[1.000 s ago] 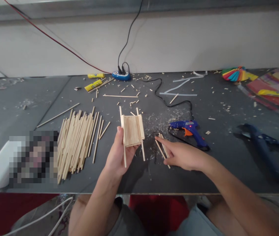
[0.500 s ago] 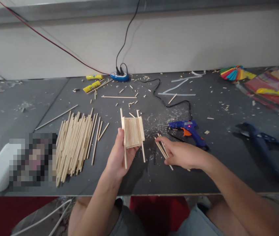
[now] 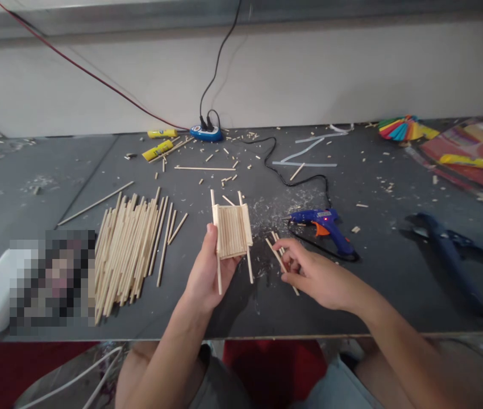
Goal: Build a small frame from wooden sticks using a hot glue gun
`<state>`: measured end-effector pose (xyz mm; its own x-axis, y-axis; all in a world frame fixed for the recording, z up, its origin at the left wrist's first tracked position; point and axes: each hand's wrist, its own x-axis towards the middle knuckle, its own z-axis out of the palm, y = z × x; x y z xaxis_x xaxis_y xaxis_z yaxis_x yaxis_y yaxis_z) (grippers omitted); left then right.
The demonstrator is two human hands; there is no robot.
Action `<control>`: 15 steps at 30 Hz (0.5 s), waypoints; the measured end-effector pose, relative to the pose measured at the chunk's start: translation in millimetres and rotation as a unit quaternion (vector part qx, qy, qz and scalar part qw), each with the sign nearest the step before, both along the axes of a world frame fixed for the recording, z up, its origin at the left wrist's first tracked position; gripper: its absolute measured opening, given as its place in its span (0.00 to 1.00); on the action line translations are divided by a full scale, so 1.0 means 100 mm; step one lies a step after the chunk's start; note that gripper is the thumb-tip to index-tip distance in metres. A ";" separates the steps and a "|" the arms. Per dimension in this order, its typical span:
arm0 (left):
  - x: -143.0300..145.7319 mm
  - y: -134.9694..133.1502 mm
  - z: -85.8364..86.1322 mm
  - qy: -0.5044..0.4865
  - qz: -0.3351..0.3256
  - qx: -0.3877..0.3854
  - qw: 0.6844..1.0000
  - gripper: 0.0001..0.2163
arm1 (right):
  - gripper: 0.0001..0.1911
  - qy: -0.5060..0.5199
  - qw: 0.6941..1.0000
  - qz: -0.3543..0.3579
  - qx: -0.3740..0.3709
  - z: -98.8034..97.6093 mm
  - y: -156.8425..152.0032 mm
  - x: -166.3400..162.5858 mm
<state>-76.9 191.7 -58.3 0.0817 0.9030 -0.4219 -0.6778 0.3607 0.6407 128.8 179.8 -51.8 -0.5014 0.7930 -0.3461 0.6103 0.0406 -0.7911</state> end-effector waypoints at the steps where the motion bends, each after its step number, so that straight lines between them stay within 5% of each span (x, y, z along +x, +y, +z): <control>1: 0.00 -0.01 0.00 -0.002 -0.003 0.001 1.000 0.23 | 0.23 0.011 1.000 -0.008 -0.004 -0.01 -0.02 0.00; 9: 0.01 -0.07 -0.06 -0.012 -0.018 0.035 0.999 0.18 | 0.09 0.013 0.996 -0.062 -0.058 -0.06 -0.17 0.10; 15: 0.03 -0.14 -0.12 -0.002 -0.040 0.035 0.999 0.16 | 0.18 0.085 0.986 -0.135 -0.039 -0.09 -0.19 0.10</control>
